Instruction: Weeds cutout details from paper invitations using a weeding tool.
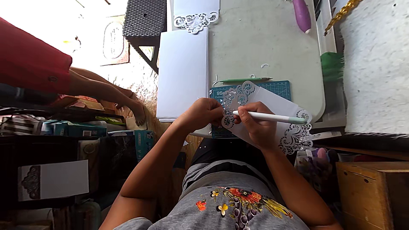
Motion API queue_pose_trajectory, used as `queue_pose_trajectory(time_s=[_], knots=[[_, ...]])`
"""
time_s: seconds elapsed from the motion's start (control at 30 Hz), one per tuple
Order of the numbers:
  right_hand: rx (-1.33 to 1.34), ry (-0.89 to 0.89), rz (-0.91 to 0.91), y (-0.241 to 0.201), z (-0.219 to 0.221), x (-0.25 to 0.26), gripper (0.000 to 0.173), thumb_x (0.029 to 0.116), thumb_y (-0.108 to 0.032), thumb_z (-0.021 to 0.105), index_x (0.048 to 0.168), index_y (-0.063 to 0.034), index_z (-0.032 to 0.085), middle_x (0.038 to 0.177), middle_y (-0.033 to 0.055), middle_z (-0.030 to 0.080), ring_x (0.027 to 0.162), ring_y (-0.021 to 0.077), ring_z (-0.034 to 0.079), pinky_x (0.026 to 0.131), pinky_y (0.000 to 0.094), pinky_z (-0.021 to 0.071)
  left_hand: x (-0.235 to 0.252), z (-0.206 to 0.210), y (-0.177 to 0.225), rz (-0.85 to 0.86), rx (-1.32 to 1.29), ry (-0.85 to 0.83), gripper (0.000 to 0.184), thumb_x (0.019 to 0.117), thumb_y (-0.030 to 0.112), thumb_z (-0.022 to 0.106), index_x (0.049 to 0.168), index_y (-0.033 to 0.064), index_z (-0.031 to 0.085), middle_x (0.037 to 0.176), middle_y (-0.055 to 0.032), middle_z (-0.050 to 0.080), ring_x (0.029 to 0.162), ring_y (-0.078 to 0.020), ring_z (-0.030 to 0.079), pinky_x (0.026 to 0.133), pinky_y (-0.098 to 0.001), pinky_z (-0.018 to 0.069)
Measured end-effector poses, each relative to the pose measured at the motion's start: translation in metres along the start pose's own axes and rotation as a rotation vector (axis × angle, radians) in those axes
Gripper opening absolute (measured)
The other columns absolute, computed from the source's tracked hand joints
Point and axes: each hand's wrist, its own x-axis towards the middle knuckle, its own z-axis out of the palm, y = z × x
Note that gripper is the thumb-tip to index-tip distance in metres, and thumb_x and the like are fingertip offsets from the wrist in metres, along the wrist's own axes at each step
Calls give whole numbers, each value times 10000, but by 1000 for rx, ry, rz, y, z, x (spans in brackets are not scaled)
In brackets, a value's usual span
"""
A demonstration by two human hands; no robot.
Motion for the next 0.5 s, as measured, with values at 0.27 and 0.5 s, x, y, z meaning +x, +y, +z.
queue_pose_trajectory(time_s=[0.27, 0.5], knots=[[-2, 4, 2, 0, 1, 1, 58, 959, -9, 633, 1007, -10, 666, 907, 16, 692, 722, 57, 686, 664, 228, 617, -3, -2, -4, -9, -91, 30, 103, 1074, 53, 492, 1020, 10, 569, 835, -35, 706, 718, -71, 713, 700, -232, 609], [-25, -5, -14, 1, 0, 0, 56, 957, -8, 632, 1007, -5, 658, 912, 21, 704, 733, 62, 697, 676, 237, 624, -14, 8, -10, -53, -336, 105, 400, 988, 34, 357, 1345, -28, 526, 935, -73, 733, 739, -115, 722, 712, -273, 614]])
